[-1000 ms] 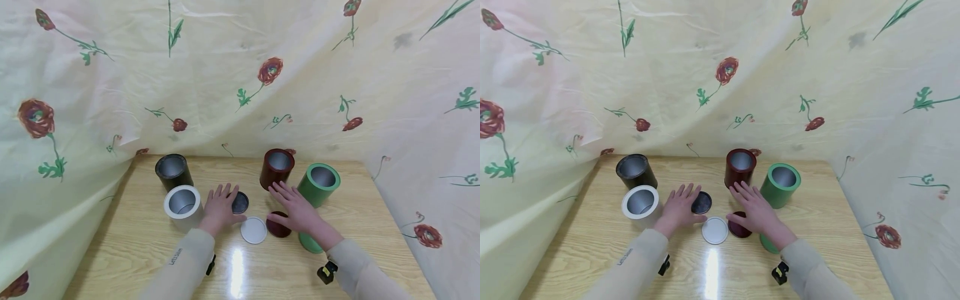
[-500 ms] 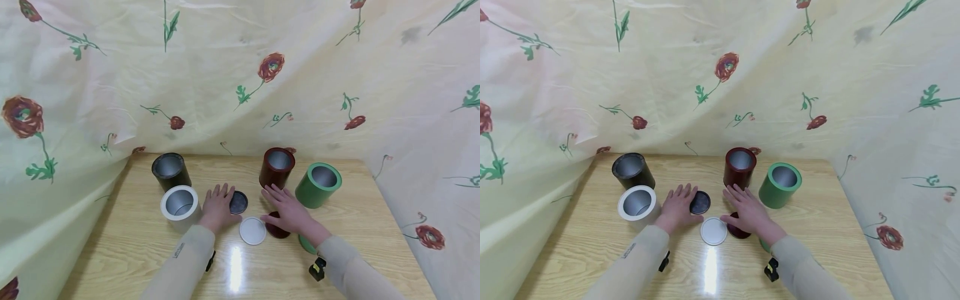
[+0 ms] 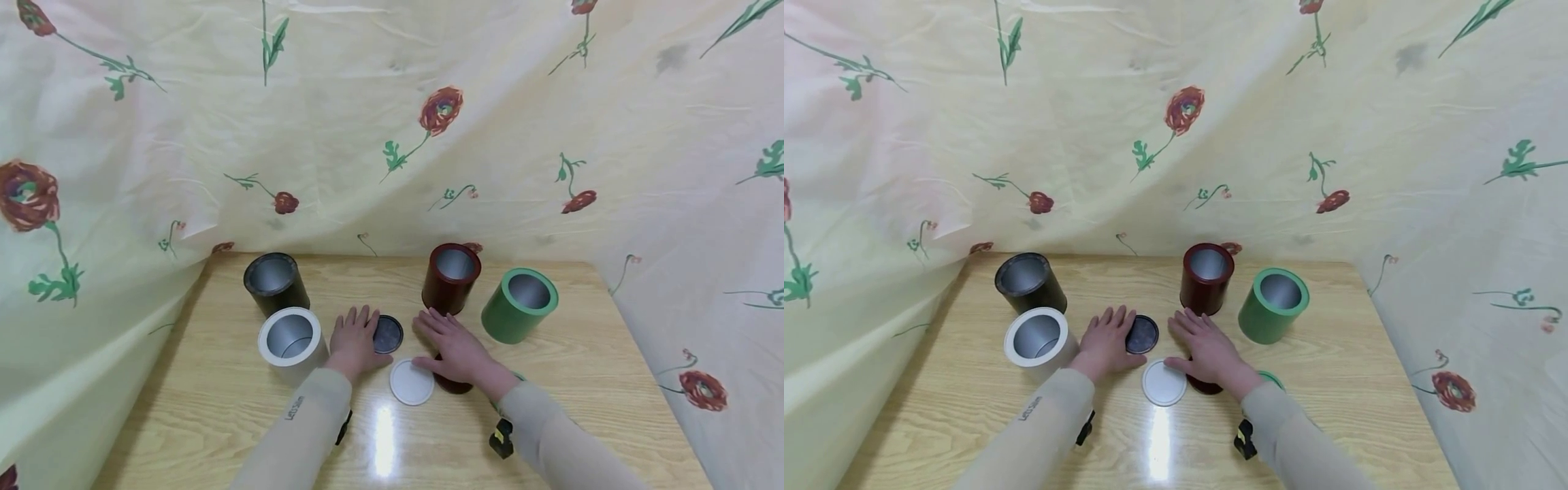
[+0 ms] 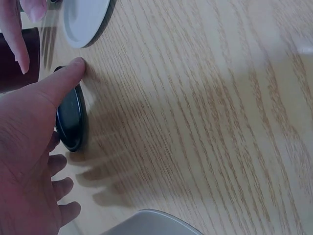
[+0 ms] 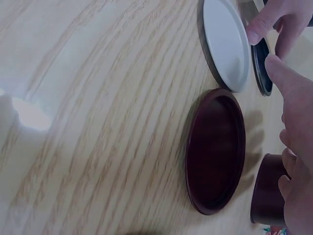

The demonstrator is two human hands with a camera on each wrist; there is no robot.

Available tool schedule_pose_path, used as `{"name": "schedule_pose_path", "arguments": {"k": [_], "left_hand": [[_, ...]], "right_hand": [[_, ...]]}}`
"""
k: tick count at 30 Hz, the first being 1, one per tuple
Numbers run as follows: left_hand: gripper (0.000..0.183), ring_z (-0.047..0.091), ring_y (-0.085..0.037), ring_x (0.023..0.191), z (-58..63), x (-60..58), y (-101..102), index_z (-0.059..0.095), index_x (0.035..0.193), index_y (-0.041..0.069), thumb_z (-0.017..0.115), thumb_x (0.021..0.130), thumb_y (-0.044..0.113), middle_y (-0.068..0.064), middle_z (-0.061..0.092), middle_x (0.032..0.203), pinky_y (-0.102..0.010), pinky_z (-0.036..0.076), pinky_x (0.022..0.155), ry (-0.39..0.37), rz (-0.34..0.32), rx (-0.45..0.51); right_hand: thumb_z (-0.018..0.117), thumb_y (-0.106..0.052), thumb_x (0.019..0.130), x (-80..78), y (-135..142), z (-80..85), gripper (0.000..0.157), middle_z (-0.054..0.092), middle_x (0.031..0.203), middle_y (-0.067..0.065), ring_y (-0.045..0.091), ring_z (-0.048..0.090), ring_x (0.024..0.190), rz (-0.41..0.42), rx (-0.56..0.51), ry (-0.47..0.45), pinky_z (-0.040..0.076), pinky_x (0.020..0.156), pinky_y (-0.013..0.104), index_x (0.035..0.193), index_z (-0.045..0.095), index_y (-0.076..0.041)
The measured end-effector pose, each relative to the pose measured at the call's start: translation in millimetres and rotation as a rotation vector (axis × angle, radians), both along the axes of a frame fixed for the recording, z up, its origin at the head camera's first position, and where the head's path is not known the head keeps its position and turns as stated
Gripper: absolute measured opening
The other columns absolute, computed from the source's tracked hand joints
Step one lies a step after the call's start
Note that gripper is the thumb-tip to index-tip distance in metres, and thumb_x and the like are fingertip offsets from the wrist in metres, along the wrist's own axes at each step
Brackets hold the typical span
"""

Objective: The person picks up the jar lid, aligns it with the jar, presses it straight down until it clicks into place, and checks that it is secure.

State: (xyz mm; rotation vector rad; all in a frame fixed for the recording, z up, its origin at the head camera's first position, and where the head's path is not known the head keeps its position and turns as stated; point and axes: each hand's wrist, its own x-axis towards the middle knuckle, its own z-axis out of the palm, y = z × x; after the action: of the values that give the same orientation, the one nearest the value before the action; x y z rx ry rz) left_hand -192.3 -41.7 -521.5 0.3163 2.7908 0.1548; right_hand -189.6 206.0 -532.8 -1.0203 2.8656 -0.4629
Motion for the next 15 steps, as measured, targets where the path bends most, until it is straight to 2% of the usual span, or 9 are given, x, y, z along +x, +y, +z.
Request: {"name": "schedule_pose_path", "arguments": {"k": [5, 15], "left_hand": [[0.101, 0.024, -0.037, 0.162, -1.9, 0.8, -3, 0.033, 0.169, 0.013, 0.073, 0.092, 0.065, -0.013, 0.029, 0.175, -0.056, 0.024, 0.130, -0.008, 0.016, 0.029], [0.095, 0.020, -0.038, 0.163, -7.5, 0.7, -3, 0.034, 0.170, 0.025, 0.070, 0.093, 0.068, -0.010, 0.027, 0.176, -0.058, 0.022, 0.131, -0.007, 0.006, 0.041]], "right_hand": [[0.073, -0.048, 0.100, -3.2, -7, -2.7, 0.078, 0.045, 0.165, 0.019, 0.042, 0.034, 0.157, -0.015, 0.018, -0.043, 0.029, 0.127, 0.061, 0.159, 0.049, -0.003], [0.071, -0.052, 0.100, -8.9, -12, -16.7, 0.080, 0.042, 0.168, 0.017, 0.039, 0.031, 0.159, -0.050, 0.062, -0.083, 0.027, 0.129, 0.059, 0.161, 0.048, -0.005]]}}
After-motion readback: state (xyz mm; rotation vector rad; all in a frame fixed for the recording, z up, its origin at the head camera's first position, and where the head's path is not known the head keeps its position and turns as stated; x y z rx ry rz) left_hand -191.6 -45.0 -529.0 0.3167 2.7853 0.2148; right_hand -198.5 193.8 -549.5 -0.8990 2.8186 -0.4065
